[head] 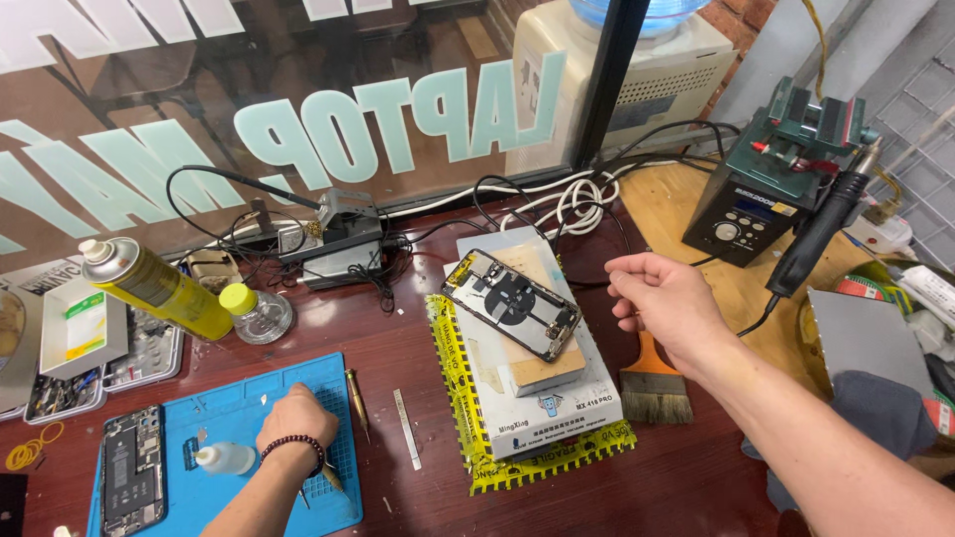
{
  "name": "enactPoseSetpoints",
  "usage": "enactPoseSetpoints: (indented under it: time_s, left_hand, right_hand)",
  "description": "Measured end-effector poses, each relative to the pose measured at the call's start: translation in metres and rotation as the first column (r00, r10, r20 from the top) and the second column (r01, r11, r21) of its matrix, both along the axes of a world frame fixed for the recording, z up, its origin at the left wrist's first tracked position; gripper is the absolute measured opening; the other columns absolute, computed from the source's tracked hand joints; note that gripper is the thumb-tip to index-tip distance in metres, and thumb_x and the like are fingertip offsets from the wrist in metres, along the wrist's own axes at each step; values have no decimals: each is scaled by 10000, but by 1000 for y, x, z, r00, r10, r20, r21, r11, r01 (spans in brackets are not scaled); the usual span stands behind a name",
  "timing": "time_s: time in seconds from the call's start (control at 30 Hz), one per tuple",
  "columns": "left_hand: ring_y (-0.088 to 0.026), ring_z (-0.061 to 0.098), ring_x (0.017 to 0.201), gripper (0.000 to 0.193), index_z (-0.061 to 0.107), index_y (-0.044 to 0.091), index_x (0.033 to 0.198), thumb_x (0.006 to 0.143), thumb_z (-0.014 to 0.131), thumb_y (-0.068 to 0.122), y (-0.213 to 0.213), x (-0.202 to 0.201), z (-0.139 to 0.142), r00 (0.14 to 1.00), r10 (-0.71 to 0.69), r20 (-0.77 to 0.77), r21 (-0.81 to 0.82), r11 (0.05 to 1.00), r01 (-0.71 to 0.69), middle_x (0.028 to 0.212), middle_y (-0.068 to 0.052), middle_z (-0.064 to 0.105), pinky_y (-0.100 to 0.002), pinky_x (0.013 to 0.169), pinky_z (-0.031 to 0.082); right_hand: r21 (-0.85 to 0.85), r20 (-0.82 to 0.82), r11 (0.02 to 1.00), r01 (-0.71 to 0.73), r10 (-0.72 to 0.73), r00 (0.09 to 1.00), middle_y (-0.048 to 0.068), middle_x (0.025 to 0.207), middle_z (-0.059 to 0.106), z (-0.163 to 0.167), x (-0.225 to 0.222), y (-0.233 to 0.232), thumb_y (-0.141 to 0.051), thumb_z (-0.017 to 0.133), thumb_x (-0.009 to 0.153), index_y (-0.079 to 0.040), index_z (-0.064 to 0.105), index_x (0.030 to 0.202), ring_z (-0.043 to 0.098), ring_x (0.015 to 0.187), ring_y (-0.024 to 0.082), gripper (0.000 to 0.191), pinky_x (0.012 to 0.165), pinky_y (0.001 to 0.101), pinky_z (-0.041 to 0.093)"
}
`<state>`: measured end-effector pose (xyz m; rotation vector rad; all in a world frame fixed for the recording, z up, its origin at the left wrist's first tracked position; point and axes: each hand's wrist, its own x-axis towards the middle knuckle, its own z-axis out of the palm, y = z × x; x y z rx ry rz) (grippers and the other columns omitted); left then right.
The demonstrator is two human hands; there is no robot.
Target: The person works on a disassembled phone frame held on a small stand, prying and adjusting internal components with a small tool, then brushes debris off the frame with a wide brush, uses pliers to grip and pull parts from the frame, and continues picking at the frame edges with a screwdriver-like tool.
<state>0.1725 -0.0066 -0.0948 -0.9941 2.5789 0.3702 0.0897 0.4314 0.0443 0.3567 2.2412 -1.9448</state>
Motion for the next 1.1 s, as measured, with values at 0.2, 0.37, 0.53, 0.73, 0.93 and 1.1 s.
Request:
enactPoseSetpoints:
  time_s: [0.2, 0.37, 0.53, 0.73, 0.93, 1.1]
  left_hand:
    - [-387, 683, 1198, 477, 564, 52, 1312, 865, 701, 147, 0, -7, -5, 998, 55, -35, 39, 998, -54, 1257, -242, 705, -489, 995, 553]
    - [-349, 701, 1010, 341, 687, -5, 1129, 868, 766, 202, -4, -6, 14, 973, 206, -102, 194, 964, -184, 1110, -250, 736, -416, 838, 558]
    - [-151, 576, 636, 98, 608, 12, 900, 868, 684, 66, 7, -20, 78, 770, 632, -91, 943, 304, -139, 793, -78, 634, -278, 527, 463]
    - [-77, 626, 627, 113, 674, 39, 911, 893, 732, 133, 117, -29, 145, 890, 432, 142, 895, -440, 71, 788, -17, 704, -218, 580, 519]
    - [-92, 666, 648, 153, 692, 35, 956, 896, 732, 169, 234, -20, 160, 949, 194, 250, 807, -583, -93, 864, -44, 745, -228, 573, 530]
    - [-177, 742, 695, 317, 659, 48, 1003, 808, 794, 258, 248, -14, 161, 878, 93, -470, 787, 495, 369, 911, -87, 740, -330, 617, 586]
  right_hand:
    - [-7, 37, 1000, 27, -27, 999, 47, 927, 676, 4, 6, 13, -142, 631, 971, -27, 703, 1160, 606, 726, 112, 233, 627, 273, 527]
    - [-44, 18, 999, 14, -13, 1000, 47, 930, 670, 3, 10, 19, -137, 620, 980, -14, 698, 1163, 606, 730, 111, 234, 631, 277, 522]
    - [-14, 27, 999, -43, 44, 999, 60, 927, 671, 12, 22, 12, -142, 627, 977, 2, 701, 1183, 610, 729, 130, 263, 624, 296, 526]
    - [-46, -88, 906, -422, 417, 905, -29, 996, 682, 34, 57, -30, -243, 606, 925, -146, 581, 1405, 659, 864, 63, 491, 694, 259, 561]
    - [-146, -365, 974, -174, 110, 925, 64, 959, 706, 40, 68, -42, -260, 592, 1059, 58, 697, 1259, 621, 825, 149, 390, 748, 288, 511]
    - [-68, -242, 993, -100, 81, 967, 57, 783, 633, 37, 43, 12, -289, 499, 1056, -41, 625, 1203, 641, 706, 161, 315, 668, 309, 538]
